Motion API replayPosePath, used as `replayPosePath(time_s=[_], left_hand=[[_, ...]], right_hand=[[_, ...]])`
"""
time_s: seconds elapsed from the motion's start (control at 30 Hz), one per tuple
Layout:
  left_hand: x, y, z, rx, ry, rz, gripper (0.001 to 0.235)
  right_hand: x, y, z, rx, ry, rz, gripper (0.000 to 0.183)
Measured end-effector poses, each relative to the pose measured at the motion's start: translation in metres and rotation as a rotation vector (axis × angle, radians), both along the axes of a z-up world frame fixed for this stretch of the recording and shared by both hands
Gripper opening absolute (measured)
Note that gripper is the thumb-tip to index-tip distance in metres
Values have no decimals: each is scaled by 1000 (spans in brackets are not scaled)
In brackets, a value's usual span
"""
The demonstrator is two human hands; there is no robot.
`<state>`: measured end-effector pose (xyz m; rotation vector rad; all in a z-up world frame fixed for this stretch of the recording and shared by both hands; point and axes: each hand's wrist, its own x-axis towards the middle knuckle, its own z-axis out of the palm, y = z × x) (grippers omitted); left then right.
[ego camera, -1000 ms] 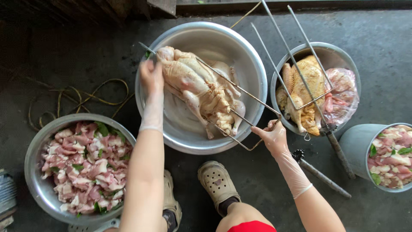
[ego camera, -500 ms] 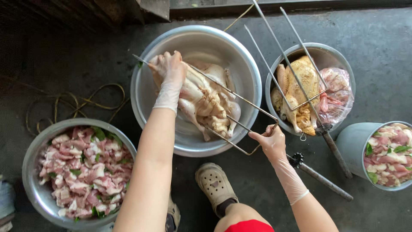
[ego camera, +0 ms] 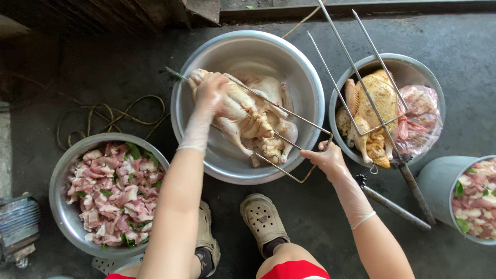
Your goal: The person places a raw whole duck onto a rotisserie skewer by hand, then dips the skewered duck into a bucket of liquid.
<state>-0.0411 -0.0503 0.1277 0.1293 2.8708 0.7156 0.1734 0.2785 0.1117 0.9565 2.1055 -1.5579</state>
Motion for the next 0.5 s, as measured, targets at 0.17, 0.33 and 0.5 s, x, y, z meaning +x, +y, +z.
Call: replayPosePath(time_s=[0.17,0.33,0.5], left_hand=[[48,-84,-60,382,74,833,36],[82,-69,-135,1361,-487,831,50],[86,-59,-165,1609,-217,891,55]], right_hand=[[-7,14,-6,-128,-113,103,50],[-13,20,-1,-206,-178,117,53],[-10,12,-3,-152,-193,58,50]])
